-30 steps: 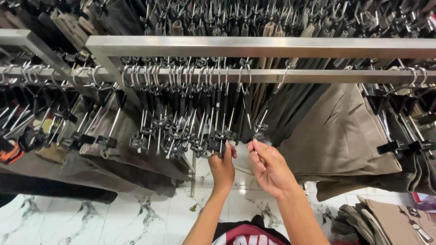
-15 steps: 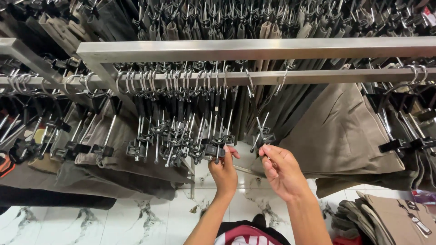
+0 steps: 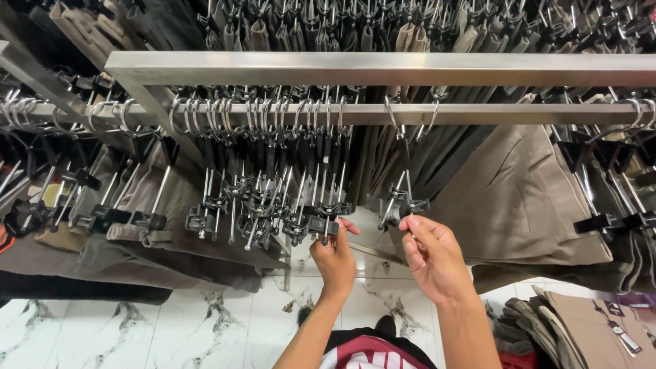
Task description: The person removes a pair of beige trousers from a clothing rack, unfolds them, and folds them neatly by hand. They then place the folded trousers onto a pile on the floor and briefly handle another pair of trousers from the rack.
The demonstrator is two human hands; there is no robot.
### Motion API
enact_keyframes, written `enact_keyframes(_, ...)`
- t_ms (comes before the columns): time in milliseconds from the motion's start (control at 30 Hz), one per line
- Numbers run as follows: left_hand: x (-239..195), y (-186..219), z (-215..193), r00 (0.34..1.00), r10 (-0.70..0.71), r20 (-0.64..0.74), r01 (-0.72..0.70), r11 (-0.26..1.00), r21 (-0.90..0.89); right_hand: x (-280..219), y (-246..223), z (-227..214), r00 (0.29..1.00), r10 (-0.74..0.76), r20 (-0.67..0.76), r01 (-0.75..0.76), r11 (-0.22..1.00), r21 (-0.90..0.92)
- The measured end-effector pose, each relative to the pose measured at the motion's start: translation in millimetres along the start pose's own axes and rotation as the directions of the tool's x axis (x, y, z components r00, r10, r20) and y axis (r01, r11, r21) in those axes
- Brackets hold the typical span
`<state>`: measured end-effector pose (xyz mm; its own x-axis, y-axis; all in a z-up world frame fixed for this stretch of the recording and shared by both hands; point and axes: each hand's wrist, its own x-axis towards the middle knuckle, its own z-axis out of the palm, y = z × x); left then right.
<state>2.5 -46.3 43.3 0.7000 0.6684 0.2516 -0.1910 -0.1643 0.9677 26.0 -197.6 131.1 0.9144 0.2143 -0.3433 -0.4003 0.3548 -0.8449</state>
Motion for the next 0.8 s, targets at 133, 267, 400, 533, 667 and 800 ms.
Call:
enact_keyframes(133, -0.6, 5.5, -1.9, 0.994, 0.103, 0.023, -0.104, 0.994, 0.037, -1.9, -2.9, 7.2, 0.999, 0.045, 0.020, -0.044, 0.998, -0.033)
enact_keyframes(267, -1.3, -8.9, 1.6, 0.975, 0.219, -0.031, -0.211, 0.964, 0.161, -3.5, -4.3, 14.9, 0.997, 0.065, 0.047, -0.064, 0.997, -0.030)
enact_keyframes(400, -3.8, -19.1, 1.1, 0.967, 0.242, -0.085, -0.220, 0.953, 0.210, -3.8, -3.0, 23.0, 0.995, 0.076, 0.068, -0.065, 0.987, -0.150)
enact_keyframes(533, -4.6, -17.7, -1.6, 0.962, 0.258, -0.089, -0.230, 0.943, 0.240, -3.3, -0.4, 29.2, 0.989, 0.067, 0.129, -0.035, 0.972, -0.234)
enact_keyframes(667, 0.3, -29.6, 4.3, 0.897, 0.386, -0.218, -0.279, 0.873, 0.400, 4.3, 15.9, 28.3, 0.994, -0.039, 0.099, 0.054, 0.986, -0.160)
enact_keyframes(800, 3.5, -32.3, 3.2, 0.825, 0.501, -0.262, -0.320, 0.796, 0.514, 9.8, 20.3, 26.0, 0.996, -0.056, 0.070, 0.066, 0.985, -0.161)
